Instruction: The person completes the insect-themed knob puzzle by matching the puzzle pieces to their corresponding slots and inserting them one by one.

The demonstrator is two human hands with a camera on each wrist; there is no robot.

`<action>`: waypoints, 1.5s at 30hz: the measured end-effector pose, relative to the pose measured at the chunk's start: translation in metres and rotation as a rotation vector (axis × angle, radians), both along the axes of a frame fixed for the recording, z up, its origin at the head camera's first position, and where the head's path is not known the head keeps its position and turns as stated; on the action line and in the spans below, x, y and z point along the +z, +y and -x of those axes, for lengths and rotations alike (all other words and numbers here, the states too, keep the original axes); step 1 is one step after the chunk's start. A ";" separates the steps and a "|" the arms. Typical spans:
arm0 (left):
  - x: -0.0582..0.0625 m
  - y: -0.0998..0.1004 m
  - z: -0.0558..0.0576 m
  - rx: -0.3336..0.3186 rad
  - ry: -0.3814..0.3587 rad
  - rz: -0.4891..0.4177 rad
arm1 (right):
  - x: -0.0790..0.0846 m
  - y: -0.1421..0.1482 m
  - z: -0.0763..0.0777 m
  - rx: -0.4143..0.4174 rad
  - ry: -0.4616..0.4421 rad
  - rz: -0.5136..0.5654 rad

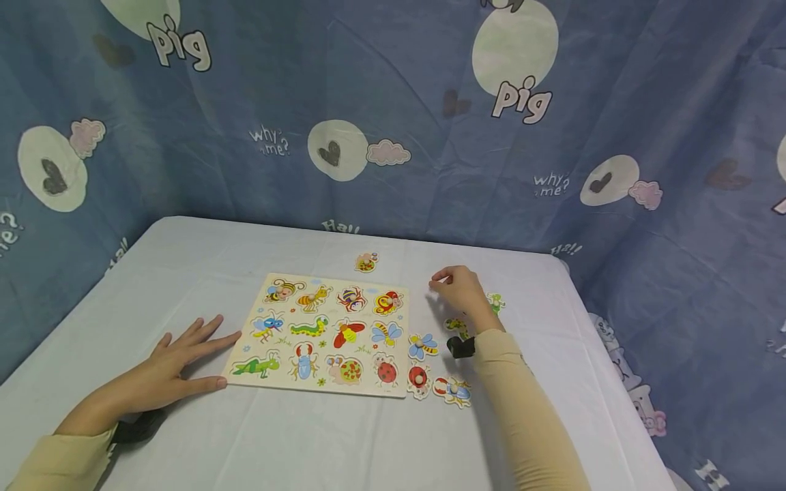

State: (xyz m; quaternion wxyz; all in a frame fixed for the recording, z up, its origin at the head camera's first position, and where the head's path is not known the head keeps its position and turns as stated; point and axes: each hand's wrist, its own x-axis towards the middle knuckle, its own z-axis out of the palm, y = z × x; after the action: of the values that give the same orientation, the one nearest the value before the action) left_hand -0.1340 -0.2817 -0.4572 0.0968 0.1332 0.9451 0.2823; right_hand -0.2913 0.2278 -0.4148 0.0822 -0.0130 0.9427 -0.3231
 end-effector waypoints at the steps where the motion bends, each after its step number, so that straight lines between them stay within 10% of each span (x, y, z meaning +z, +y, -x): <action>1: 0.000 0.000 0.000 0.000 0.002 -0.001 | 0.001 0.004 0.002 -0.001 0.001 0.000; 19: -0.004 -0.001 0.000 -0.003 0.012 -0.008 | 0.000 0.056 0.015 -0.106 -0.025 -0.026; 45: -0.002 0.001 -0.001 0.002 0.008 -0.017 | -0.018 0.058 0.030 -0.165 -0.077 -0.072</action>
State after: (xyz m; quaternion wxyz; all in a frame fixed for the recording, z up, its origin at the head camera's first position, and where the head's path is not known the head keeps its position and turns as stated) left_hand -0.1331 -0.2812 -0.4595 0.0915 0.1342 0.9431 0.2901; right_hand -0.3215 0.2859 -0.4332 0.0919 0.0803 0.9477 -0.2950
